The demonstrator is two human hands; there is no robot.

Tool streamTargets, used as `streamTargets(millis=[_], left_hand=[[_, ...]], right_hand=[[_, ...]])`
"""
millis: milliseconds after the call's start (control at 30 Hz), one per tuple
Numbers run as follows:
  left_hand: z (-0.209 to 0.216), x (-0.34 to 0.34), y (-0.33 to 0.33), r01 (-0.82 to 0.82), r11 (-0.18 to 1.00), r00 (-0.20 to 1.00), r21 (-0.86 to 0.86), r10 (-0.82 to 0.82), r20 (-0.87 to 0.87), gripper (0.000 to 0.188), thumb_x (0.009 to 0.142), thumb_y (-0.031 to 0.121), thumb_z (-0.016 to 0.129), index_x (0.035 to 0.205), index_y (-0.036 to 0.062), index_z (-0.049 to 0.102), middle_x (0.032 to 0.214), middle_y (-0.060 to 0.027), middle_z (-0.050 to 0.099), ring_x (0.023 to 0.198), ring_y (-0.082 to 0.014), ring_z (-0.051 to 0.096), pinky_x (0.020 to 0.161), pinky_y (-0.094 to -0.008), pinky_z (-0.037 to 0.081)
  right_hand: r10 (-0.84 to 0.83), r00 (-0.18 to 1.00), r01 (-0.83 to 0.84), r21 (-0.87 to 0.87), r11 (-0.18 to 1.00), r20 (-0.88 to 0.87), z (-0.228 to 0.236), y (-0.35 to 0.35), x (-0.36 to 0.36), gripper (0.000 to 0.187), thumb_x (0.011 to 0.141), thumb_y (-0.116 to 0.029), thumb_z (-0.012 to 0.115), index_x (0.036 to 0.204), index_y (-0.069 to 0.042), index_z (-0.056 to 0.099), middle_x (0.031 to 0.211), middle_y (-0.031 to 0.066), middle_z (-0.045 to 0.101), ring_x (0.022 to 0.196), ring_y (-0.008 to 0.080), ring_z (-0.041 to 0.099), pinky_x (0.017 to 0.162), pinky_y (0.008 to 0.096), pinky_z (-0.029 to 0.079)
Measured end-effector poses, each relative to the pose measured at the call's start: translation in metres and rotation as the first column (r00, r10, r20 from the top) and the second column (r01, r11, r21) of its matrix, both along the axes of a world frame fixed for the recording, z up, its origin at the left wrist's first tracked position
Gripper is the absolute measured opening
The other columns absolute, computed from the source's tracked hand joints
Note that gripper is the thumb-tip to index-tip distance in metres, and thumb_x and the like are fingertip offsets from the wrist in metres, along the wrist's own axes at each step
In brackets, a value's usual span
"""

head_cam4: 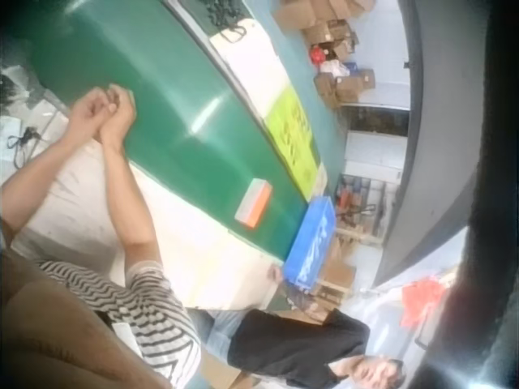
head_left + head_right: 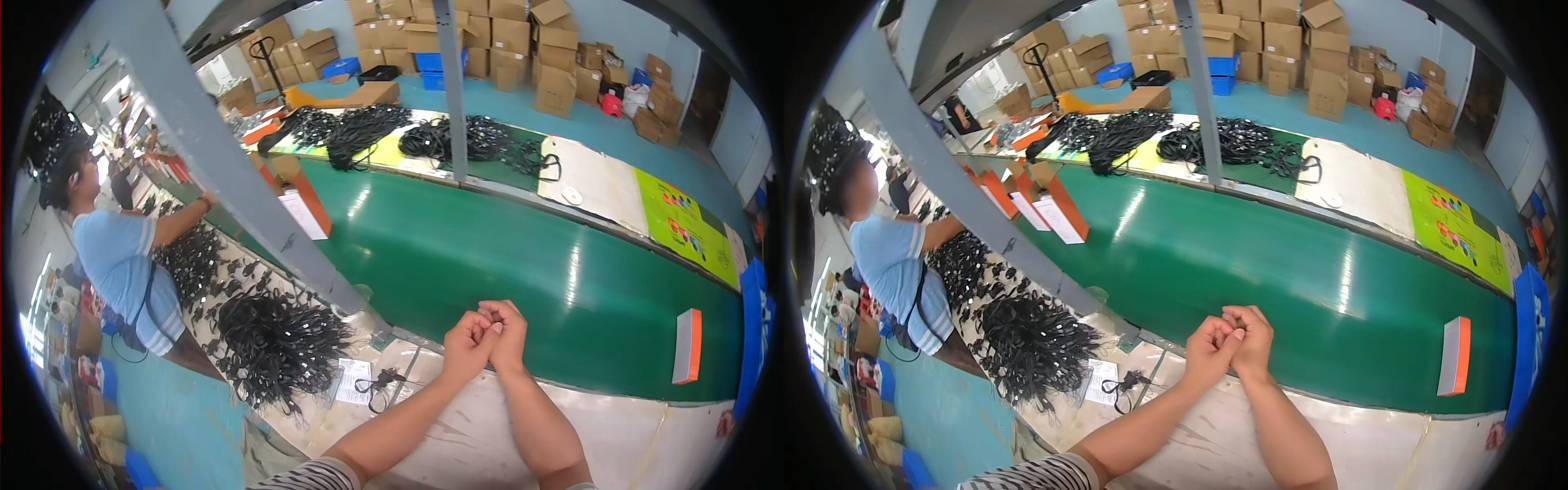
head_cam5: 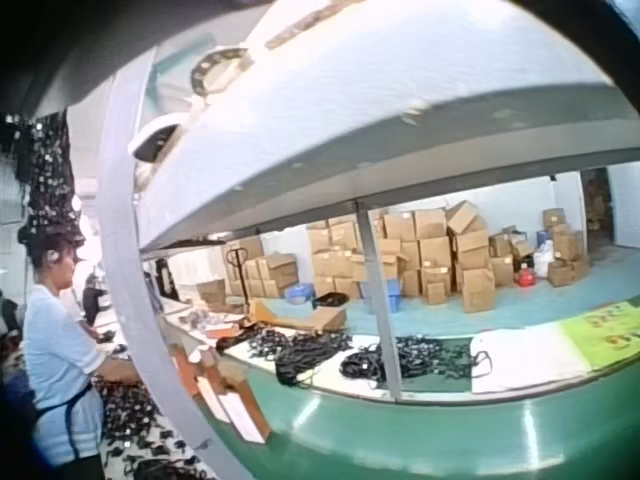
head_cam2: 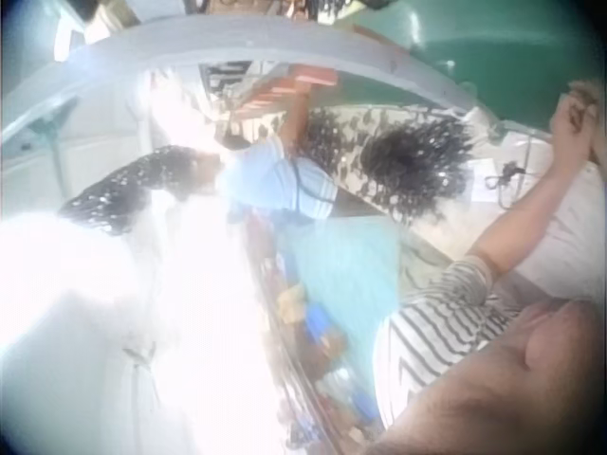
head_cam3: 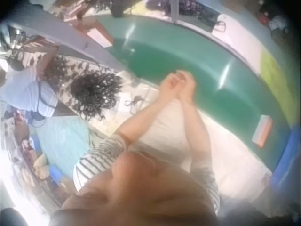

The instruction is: The person packs items into boxes by hand, folds and closes the box flaps, and arranges the finished boxes into a stack on the table.

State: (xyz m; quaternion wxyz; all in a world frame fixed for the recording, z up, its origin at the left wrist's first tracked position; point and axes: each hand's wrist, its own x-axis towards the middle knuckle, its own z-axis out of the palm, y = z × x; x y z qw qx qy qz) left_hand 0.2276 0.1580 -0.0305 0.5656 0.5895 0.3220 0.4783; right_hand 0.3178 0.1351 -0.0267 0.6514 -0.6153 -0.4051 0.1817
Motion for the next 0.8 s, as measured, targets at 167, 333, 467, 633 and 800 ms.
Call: streamTargets(millis=[167,333,467,633,800], left_hand=[[-0.004,-0.001,0.0,-0.012,1.0,0.999,0.022,0.013,-0.038,0.018,0.095,0.007,0.078,0.09,0.0086,0.06,0.066,0.0088,0.043,0.061,-0.0012,0.037,0.053,-0.0226,0.031],[-0.002,-0.001,-0.001,0.012,1.0,0.999,-0.009,-0.012,-0.032,0.018,0.095,0.009,0.077,0.09,0.0079,0.06,0.066,0.0085,0.045,0.061,-0.0018,0.038,0.054,-0.0232,0.032],[-0.001,-0.004,-0.001,-0.008,1.0,0.998,0.012,0.008,-0.056,0.018,0.095,0.009,0.078,0.09,0.0075,0.06,0.067,0.008,0.046,0.062,-0.0021,0.038,0.054,-0.0233,0.032],[0.002,-0.002,0.0,-0.005,1.0,0.998,0.021,0.006,-0.06,0.018,0.095,0.009,0.077,0.09,0.0074,0.06,0.067,0.0072,0.047,0.061,-0.0022,0.039,0.054,-0.0233,0.033],[0.004,-0.002,-0.001,-0.013,0.999,0.998,0.037,0.015,-0.066,0.019,0.095,0.009,0.077,0.089,0.0078,0.059,0.065,0.0073,0.046,0.06,-0.0023,0.039,0.053,-0.0237,0.032]], right_hand=[[-0.021,1.0,0.021,-0.016,1.0,0.005,-0.005,0.0,0.001,0.026,0.083,0.009,0.063,0.103,-0.001,0.076,0.091,0.0075,0.068,0.081,0.0158,0.065,0.072,0.0276,0.053],[-0.029,1.0,0.029,-0.035,0.999,0.009,-0.002,-0.003,0.001,0.025,0.084,0.01,0.06,0.102,0.0,0.076,0.091,0.0072,0.068,0.081,0.0155,0.065,0.072,0.0273,0.053],[-0.01,1.0,0.009,-0.028,1.0,-0.023,-0.008,0.001,0.0,0.024,0.085,0.01,0.061,0.102,0.001,0.075,0.091,0.0066,0.067,0.081,0.0148,0.065,0.072,0.027,0.053],[-0.011,1.0,0.011,-0.013,1.0,-0.019,-0.007,0.001,0.002,0.024,0.085,0.01,0.061,0.102,0.001,0.075,0.09,0.0062,0.067,0.081,0.014,0.065,0.071,0.0265,0.052],[-0.017,1.0,0.017,-0.02,1.0,0.01,-0.006,0.0,0.002,0.023,0.086,0.009,0.062,0.102,0.0,0.076,0.09,0.0058,0.067,0.08,0.0137,0.064,0.071,0.0261,0.052]])
